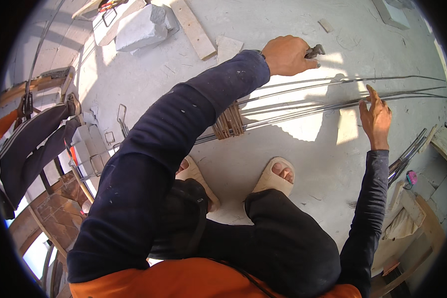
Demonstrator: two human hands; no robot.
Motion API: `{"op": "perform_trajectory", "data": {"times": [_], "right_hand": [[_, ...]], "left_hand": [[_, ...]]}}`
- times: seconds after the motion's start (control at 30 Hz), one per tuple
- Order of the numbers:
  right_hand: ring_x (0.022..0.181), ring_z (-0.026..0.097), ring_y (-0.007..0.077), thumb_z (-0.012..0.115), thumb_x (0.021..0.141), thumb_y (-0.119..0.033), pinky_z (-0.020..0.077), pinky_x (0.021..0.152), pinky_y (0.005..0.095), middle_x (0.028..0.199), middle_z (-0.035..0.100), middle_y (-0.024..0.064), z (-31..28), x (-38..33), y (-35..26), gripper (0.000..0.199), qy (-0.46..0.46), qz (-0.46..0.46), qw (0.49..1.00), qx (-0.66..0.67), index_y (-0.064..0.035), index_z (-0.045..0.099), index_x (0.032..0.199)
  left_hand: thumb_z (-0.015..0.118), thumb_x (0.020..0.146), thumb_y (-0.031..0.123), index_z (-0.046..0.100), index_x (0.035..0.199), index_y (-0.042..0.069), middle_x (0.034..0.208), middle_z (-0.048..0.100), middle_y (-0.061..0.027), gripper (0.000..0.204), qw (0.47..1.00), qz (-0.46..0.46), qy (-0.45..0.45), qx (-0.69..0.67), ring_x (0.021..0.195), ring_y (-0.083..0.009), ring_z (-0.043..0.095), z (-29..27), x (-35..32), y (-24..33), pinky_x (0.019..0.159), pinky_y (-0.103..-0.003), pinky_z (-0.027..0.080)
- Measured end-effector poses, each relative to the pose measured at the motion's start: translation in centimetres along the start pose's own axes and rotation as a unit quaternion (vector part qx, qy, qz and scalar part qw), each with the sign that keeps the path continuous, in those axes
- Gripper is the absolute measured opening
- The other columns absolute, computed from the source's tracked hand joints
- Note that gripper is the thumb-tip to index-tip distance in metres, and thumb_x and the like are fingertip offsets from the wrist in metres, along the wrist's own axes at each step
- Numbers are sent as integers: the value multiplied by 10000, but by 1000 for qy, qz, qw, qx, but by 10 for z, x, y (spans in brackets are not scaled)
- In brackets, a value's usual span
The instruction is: The person assembles a rebar cage by placing metal squares onto long metal rods and securing them by hand and with pliers.
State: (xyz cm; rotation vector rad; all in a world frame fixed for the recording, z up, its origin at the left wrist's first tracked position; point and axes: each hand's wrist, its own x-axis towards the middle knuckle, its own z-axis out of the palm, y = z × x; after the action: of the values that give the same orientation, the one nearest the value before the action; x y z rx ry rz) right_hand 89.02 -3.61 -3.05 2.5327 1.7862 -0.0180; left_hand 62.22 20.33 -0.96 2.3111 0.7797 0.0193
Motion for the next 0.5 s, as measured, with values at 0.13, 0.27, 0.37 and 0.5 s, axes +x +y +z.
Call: {"op": "perform_trajectory", "data": {"times": [0.13,0.27,0.37,0.5], "right_hand": [[1171,662,333,747,998,-355,483,1104,511,1244,742,132,-36,-16,-123,554,-28,-158,956,247,-148,622,1496],[1611,293,369,909,822,-435,275,1332,549,1718,397,103,-48,-33,-241,1090,-108,-321,926,168,-211,314,1707],[1628,264,347,932,778,-489,239,1350,541,1731,375,94,-39,-30,-296,1203,-155,-394,900,104,-213,247,1728],[1601,334,371,952,754,-483,254,1344,535,1693,413,169,-20,-20,-320,1241,-244,-377,888,97,-168,244,1723]], "left_hand": [[780,939,548,823,895,8,667,680,-104,544,996,-2,67,-51,536,-223,627,-97,-48,-2,538,-372,505],[775,975,378,793,859,-4,653,654,-53,399,984,-55,62,-156,545,-131,598,-188,-135,-18,507,-319,467],[776,992,407,821,913,18,685,675,-31,399,985,-75,87,-130,604,-106,578,-211,-214,-36,555,-300,451],[759,997,509,816,956,34,662,626,-4,481,981,-127,108,-94,574,-92,556,-204,-295,-65,532,-274,444]]}}
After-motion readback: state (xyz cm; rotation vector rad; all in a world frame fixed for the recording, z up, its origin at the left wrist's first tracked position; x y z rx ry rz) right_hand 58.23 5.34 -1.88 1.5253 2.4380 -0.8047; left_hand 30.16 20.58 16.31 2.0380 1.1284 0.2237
